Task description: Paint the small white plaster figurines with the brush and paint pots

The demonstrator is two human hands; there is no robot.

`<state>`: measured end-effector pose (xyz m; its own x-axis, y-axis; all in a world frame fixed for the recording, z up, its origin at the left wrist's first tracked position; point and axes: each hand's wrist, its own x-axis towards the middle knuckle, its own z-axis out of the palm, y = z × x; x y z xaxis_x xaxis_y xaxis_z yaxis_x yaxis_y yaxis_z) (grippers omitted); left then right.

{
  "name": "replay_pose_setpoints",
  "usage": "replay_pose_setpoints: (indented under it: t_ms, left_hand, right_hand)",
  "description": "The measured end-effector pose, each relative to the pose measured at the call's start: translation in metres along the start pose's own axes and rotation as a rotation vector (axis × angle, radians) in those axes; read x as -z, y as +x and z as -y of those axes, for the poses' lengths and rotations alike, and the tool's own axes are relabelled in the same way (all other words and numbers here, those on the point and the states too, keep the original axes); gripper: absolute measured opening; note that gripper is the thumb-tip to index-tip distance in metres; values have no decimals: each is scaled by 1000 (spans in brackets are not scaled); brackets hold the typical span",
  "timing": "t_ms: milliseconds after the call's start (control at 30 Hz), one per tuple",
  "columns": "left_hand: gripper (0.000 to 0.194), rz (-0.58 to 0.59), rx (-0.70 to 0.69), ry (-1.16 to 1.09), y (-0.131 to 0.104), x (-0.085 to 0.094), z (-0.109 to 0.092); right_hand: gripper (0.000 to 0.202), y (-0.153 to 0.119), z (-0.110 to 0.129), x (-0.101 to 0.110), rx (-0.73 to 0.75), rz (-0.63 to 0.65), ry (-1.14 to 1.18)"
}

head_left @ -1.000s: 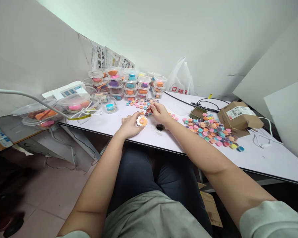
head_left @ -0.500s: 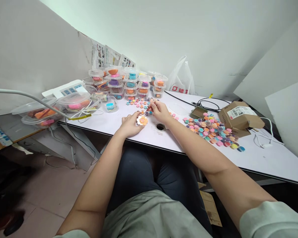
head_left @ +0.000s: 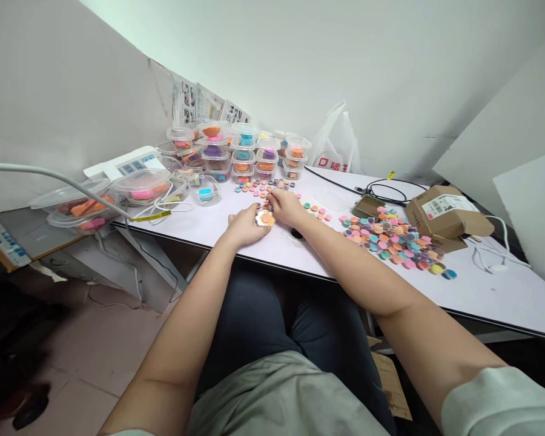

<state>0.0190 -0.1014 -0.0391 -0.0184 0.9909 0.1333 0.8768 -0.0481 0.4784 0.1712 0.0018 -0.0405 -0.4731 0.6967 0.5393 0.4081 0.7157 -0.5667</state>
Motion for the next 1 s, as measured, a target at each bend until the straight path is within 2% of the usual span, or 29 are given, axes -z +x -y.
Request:
replay_pose_setpoints:
  t_ms: [200,333,567,767,1000]
  left_hand:
    - [67,-18,-37,-37,-7,2,0]
    - [63,-25,-51,-52,-10,3,1]
    - [63,-41,-52,-56,-12,3,2]
    - [62,-48,-48,-57,-13,2,2]
    - [62,-52,-58,-53,-14,4,1]
  right_hand:
    - [23,-2,1,8,-34,-59,28]
    - [35,-8,2,18,-80,-136,97]
    - [45,-10,-3,18,-128,-76,185]
    - [47,-9,-12,18,-163,-116,246]
    - [44,-12,-10,15,-125,-25,246]
